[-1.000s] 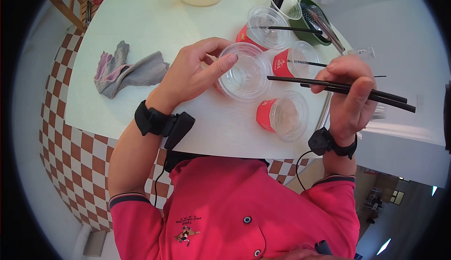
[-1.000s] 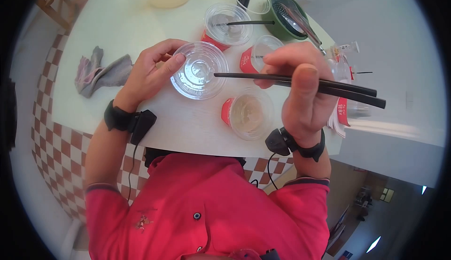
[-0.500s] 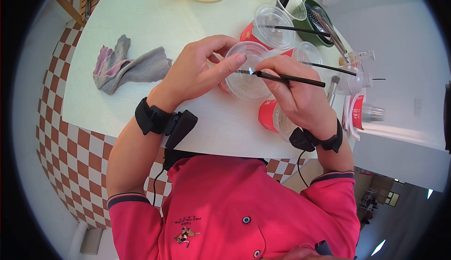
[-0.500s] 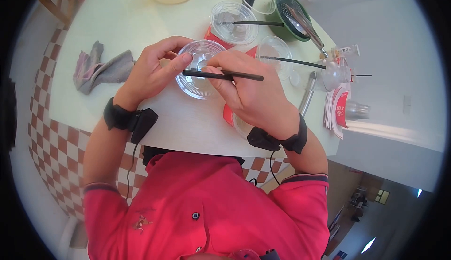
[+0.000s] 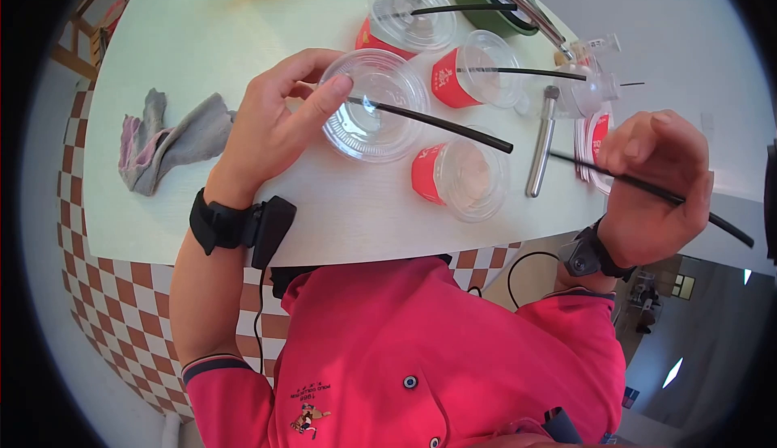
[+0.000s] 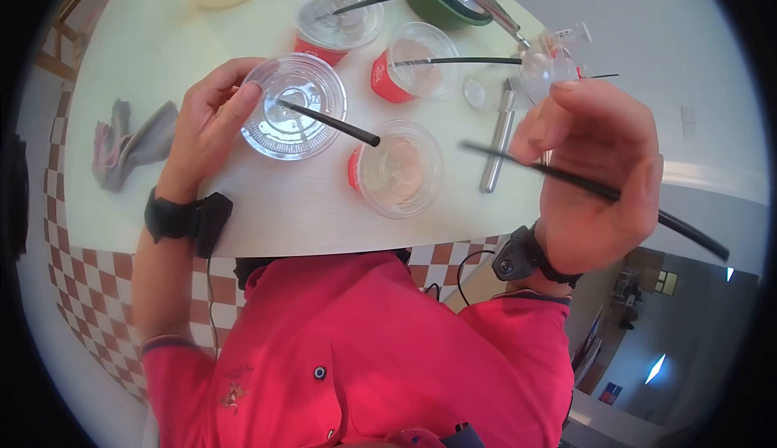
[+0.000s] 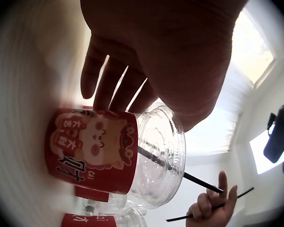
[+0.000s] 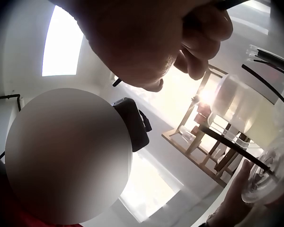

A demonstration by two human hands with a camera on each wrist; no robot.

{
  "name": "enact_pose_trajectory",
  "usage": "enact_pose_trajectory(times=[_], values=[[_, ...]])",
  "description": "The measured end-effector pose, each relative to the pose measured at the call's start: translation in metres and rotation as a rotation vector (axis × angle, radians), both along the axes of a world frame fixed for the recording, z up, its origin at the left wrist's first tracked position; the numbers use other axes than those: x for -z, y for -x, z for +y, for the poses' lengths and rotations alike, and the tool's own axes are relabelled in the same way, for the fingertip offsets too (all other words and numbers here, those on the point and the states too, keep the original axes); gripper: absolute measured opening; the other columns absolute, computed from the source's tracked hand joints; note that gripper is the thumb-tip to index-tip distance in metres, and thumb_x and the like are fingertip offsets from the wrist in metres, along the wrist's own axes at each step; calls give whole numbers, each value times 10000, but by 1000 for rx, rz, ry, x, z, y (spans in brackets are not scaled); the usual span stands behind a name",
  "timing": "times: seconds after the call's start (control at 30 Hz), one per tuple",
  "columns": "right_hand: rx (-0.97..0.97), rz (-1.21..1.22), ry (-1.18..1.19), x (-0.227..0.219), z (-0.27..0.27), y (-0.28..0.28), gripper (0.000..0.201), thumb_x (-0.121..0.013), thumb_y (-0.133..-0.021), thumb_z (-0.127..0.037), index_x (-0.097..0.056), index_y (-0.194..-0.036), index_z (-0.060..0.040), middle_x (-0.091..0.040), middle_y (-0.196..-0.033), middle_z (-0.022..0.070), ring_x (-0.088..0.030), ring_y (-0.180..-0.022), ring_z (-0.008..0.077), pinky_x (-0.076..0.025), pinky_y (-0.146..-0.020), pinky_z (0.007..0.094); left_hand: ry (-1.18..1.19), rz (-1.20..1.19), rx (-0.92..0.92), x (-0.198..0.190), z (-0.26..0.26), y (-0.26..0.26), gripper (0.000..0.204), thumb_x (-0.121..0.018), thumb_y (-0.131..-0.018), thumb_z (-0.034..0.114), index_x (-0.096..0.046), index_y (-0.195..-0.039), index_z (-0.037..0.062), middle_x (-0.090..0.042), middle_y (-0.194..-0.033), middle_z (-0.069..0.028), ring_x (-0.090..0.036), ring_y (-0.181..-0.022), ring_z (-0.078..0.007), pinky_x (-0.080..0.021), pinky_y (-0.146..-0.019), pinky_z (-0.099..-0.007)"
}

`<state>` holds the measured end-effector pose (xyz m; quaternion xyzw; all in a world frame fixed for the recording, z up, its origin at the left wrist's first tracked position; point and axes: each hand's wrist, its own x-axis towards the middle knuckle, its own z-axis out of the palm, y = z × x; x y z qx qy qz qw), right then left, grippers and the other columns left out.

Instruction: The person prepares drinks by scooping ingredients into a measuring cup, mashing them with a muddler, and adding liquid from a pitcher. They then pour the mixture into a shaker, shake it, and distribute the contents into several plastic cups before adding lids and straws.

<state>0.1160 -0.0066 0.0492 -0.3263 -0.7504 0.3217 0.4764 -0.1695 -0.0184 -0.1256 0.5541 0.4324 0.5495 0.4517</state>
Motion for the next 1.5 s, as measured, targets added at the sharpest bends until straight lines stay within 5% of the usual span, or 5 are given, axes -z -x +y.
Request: enact_pose_trajectory(times=[0.2,0.7,1.0,1.27,1.5], values=[[-30,-165,56,21,-17,-44,567,-283,-1023,-406,-599,-874,41,-517,-739,123,-459,-512,167,-367,-454,274,20,-8,13,1,-1,0,350,-616,-1001,270,-653,-1194,-19,-693,-989,-49,-619,-867,-106,-497,-800,-251],[-25,-530,23,90,-11,-10,122,-613,-925,-68,-674,-1024,-31,-601,-838,35,-544,-635,106,-441,-569,274,4,-5,7,5,0,2,355,-600,-1017,251,-636,-1220,-38,-689,-1028,-57,-618,-903,-98,-490,-823,-241],[44,-145,-194,64,-22,-30,276,-644,-958,-250,-661,-1028,17,-582,-817,30,-455,-638,96,-368,-579,239,34,-2,11,1,-1,3,361,-635,-987,273,-652,-1194,-22,-702,-990,-62,-637,-870,-120,-515,-802,-268],[43,-402,-82,70,-28,-12,142,-573,-976,-73,-684,-966,16,-641,-764,106,-604,-624,192,-468,-577,291,48,-31,10,2,-1,3,361,-646,-972,258,-650,-1186,-32,-705,-1019,-84,-647,-880,-142,-528,-811,-289],[188,-105,-207,76,-24,-37,636,-665,-922,-470,-554,-1285,40,-644,-975,112,-544,-721,126,-436,-616,257,59,37,58,3,-2,8,351,-559,-1024,209,-609,-1246,-58,-674,-1159,-83,-604,-1064,-134,-464,-959,-280]])
